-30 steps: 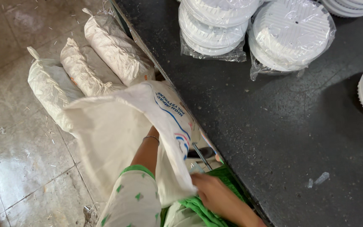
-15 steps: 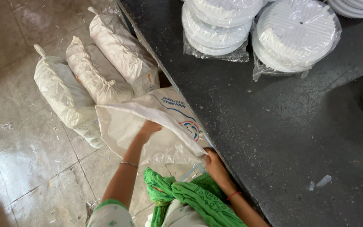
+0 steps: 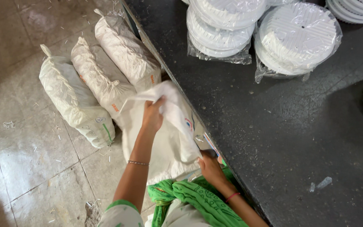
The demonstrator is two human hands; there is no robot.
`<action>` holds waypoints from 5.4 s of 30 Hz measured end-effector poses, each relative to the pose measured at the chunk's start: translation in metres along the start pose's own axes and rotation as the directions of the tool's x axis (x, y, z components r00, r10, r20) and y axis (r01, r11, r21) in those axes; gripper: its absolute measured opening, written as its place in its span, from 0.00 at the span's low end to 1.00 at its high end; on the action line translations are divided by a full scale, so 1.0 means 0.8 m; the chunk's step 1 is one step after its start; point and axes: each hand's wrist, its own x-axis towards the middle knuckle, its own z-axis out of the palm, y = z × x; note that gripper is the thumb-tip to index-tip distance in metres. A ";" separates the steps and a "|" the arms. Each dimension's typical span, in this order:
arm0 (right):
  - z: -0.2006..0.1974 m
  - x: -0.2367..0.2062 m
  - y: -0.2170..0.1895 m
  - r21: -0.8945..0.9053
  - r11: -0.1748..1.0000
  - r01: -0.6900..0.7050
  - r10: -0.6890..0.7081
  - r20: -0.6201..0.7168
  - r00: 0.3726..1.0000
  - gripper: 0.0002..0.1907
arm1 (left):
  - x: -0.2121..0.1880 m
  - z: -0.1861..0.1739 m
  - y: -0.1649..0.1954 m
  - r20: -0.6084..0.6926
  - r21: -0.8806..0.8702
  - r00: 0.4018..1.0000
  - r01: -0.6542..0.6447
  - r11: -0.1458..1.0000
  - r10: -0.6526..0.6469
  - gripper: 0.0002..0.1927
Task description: The person assembles round white plastic light fixture bases at a workbench. They pick small black plastic clips from a pile on the table, press them into the rim of each fixture base, stack the assembled bases, and wrap some units in clear plastic bags.
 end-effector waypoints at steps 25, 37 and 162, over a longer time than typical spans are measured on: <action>-0.016 0.004 0.005 -0.050 0.973 -0.225 0.230 0.146 0.962 0.29 | 0.062 0.085 -0.060 0.061 0.015 0.959 0.276 0.961 -0.276 0.21; -0.020 0.002 0.012 0.052 0.951 -0.303 0.282 0.250 0.926 0.19 | -0.073 0.009 -0.072 -0.121 0.988 0.704 0.021 0.150 0.700 0.23; -0.426 -0.157 -0.173 0.425 0.848 0.317 0.059 -0.670 0.740 0.09 | -0.319 0.459 0.037 0.820 0.397 0.570 -0.635 0.663 0.054 0.13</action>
